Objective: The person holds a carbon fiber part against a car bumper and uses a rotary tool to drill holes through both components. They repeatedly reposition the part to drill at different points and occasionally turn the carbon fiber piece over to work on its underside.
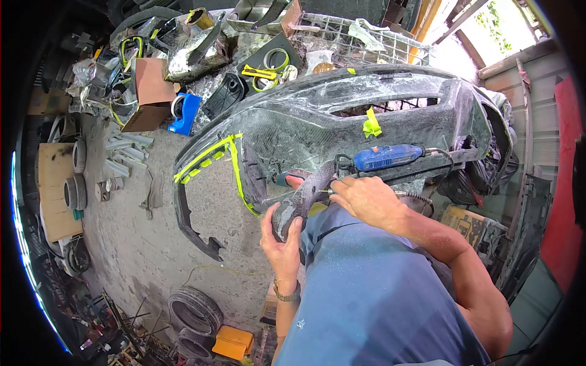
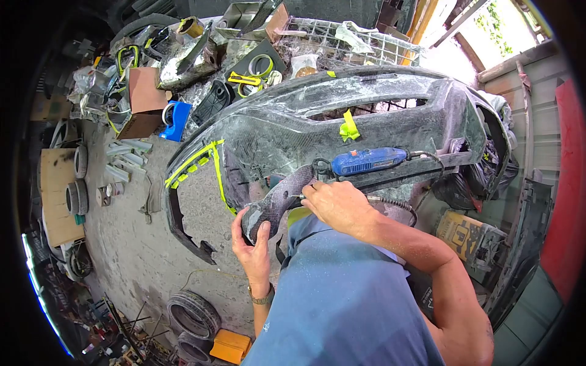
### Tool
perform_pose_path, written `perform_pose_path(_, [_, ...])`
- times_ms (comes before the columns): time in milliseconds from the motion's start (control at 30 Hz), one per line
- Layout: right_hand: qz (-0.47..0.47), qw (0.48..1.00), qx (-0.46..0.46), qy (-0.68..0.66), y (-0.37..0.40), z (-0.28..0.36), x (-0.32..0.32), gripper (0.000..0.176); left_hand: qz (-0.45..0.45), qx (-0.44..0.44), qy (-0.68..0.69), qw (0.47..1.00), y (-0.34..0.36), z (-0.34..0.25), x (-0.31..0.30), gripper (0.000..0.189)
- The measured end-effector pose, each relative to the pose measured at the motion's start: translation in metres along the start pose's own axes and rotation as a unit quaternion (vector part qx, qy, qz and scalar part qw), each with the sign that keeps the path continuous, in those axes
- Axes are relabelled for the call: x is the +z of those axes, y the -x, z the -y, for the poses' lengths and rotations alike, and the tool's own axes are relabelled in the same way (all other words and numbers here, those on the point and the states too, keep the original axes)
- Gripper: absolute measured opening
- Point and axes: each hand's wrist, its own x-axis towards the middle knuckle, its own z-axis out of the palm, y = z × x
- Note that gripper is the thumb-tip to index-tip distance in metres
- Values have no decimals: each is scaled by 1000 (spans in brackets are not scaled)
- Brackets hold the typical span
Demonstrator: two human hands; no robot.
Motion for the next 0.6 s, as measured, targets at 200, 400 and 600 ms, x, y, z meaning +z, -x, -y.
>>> perform_pose_path(200, [-10,1000,9,-6,-2,0,-4,25,2,27,-24,999,-4,4,-3,46])
perform_pose_path(400, [33,999,27,-2,-3,1,-4,27,8,-15,1,1000,-5,5,-6,42])
perform_pose_path(600, [11,999,7,-44,5,2,-6,27,15,-11,-5,1000,12,27,-15,45])
